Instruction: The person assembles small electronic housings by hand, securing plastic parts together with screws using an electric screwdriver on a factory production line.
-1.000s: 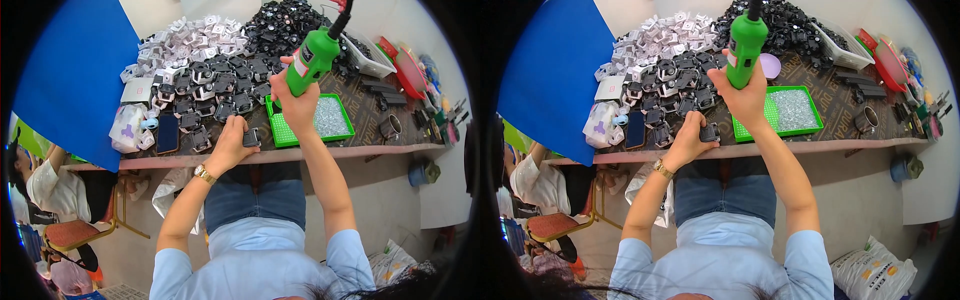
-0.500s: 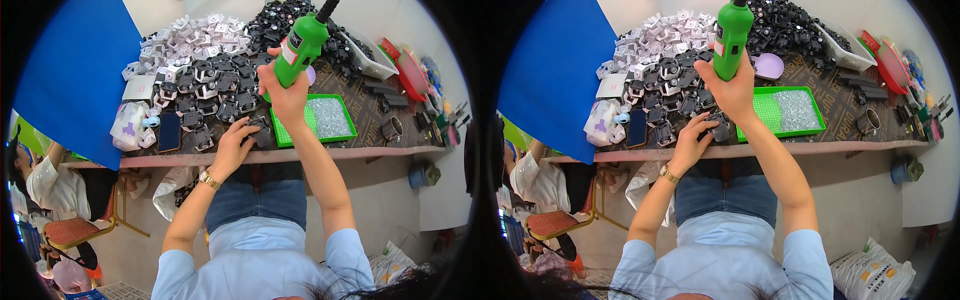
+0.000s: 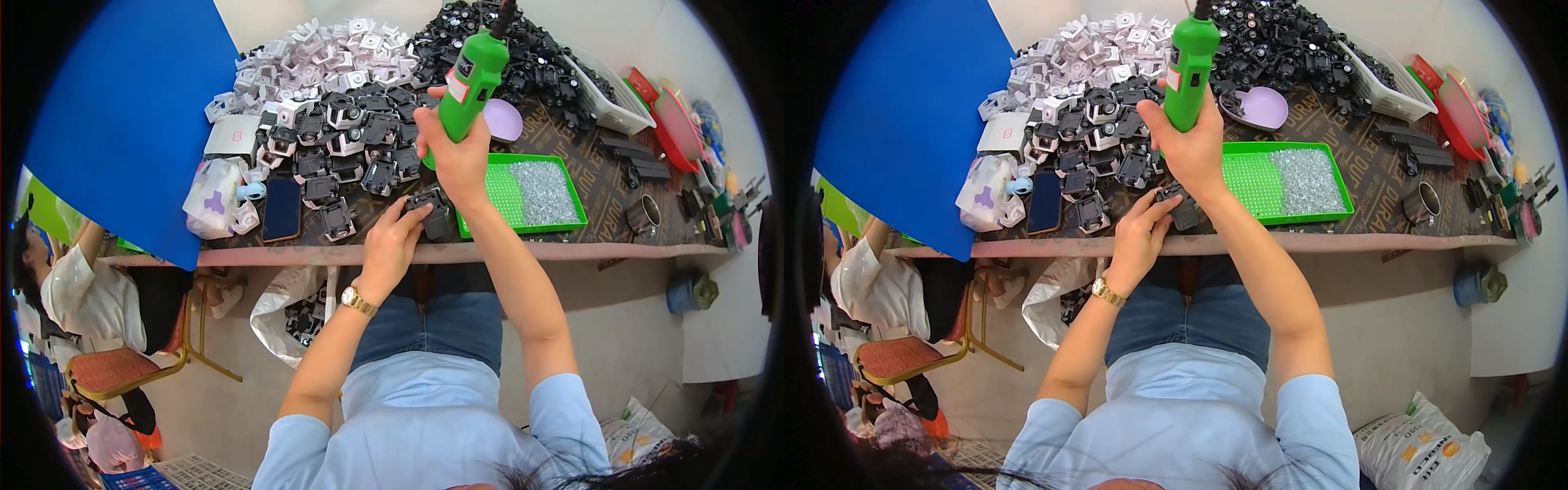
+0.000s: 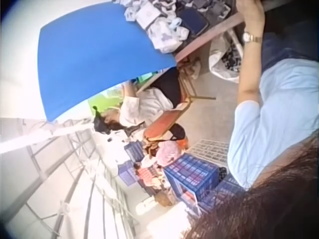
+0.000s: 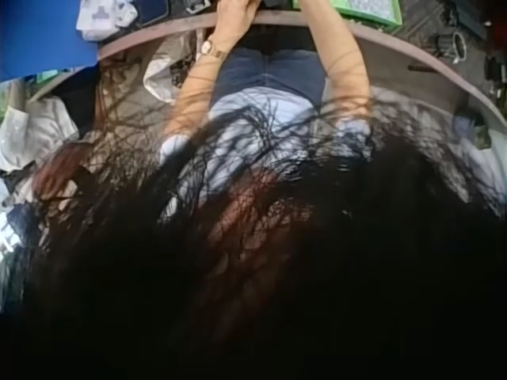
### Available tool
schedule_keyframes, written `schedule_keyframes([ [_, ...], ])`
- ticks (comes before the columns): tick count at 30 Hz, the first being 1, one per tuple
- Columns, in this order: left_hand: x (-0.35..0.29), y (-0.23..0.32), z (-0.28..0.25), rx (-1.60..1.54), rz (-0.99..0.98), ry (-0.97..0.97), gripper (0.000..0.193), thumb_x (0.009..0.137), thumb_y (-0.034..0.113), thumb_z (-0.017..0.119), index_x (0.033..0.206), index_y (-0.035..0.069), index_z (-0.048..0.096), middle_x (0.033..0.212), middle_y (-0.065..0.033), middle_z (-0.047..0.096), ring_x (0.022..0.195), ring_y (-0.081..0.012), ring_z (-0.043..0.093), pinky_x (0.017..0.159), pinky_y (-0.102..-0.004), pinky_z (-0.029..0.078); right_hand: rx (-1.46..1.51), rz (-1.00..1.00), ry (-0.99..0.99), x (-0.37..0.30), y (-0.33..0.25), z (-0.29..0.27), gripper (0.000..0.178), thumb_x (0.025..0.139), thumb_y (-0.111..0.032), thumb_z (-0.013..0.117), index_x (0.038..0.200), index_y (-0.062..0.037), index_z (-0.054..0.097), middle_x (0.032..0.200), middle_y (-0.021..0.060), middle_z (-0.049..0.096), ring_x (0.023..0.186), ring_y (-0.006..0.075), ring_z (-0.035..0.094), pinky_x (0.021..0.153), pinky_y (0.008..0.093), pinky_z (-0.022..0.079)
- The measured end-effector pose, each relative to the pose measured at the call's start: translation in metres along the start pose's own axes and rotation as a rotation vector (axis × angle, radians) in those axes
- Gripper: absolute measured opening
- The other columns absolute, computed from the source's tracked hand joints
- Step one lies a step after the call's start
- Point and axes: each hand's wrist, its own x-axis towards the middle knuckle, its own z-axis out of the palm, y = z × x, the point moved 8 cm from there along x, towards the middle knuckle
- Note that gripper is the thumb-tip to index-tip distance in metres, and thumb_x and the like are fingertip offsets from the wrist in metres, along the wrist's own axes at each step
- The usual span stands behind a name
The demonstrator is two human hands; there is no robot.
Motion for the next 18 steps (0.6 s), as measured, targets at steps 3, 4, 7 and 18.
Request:
schedule_keyframes([
  [3, 0.001, -0.001, 0.002, 0.015, 0.008, -0.006, 0.035, 0.083, 0.003, 0.066, 0.116, 0.015, 0.07, 0.121, -0.0229, 0.061, 0.099, -0.0401, 0.063, 0.082, -0.045, 0.053, -0.067, 0.052, -0.061, -0.004, 0.01, 0.005, 0.04, 0.086, -0.015, 0.077, 0.116, -0.0035, 0.054, 0.073, -0.0027, 0.056, 0.056, 0.0044, 0.052, 0.048, 0.0215, 0.042],
  [4, 0.001, 0.002, 0.001, 0.011, 0.036, 0.007, 0.035, 0.083, 0.003, 0.065, 0.115, 0.014, 0.07, 0.119, -0.0225, 0.061, 0.099, -0.0406, 0.062, 0.084, -0.0458, 0.052, -0.067, 0.053, -0.062, -0.005, 0.012, 0.007, 0.04, 0.086, -0.015, 0.077, 0.116, -0.0035, 0.054, 0.073, -0.0027, 0.056, 0.056, 0.0044, 0.052, 0.048, 0.0215, 0.042],
  [7, 0.007, 0.0, 0.003, -0.048, 0.03, -0.049, 0.035, 0.082, 0.001, 0.063, 0.114, 0.014, 0.069, 0.116, -0.0206, 0.06, 0.102, -0.0395, 0.06, 0.086, -0.0462, 0.05, -0.163, 0.088, -0.194, -0.006, 0.02, 0.018, 0.036, 0.087, -0.005, 0.073, 0.118, -0.002, 0.054, 0.073, -0.0015, 0.057, 0.055, 0.006, 0.053, 0.048, 0.0215, 0.041],
  [18, 0.008, 0.004, 0.007, 0.095, 0.099, -0.051, 0.035, 0.081, 0.001, 0.061, 0.114, 0.012, 0.066, 0.115, -0.0194, 0.058, 0.102, -0.037, 0.056, 0.087, -0.047, 0.045, -0.308, 0.106, -0.185, -0.01, 0.034, 0.019, 0.043, 0.08, -0.022, 0.082, 0.113, -0.0067, 0.06, 0.08, -0.0004, 0.063, 0.067, 0.0083, 0.053, 0.063, 0.0275, 0.047],
])
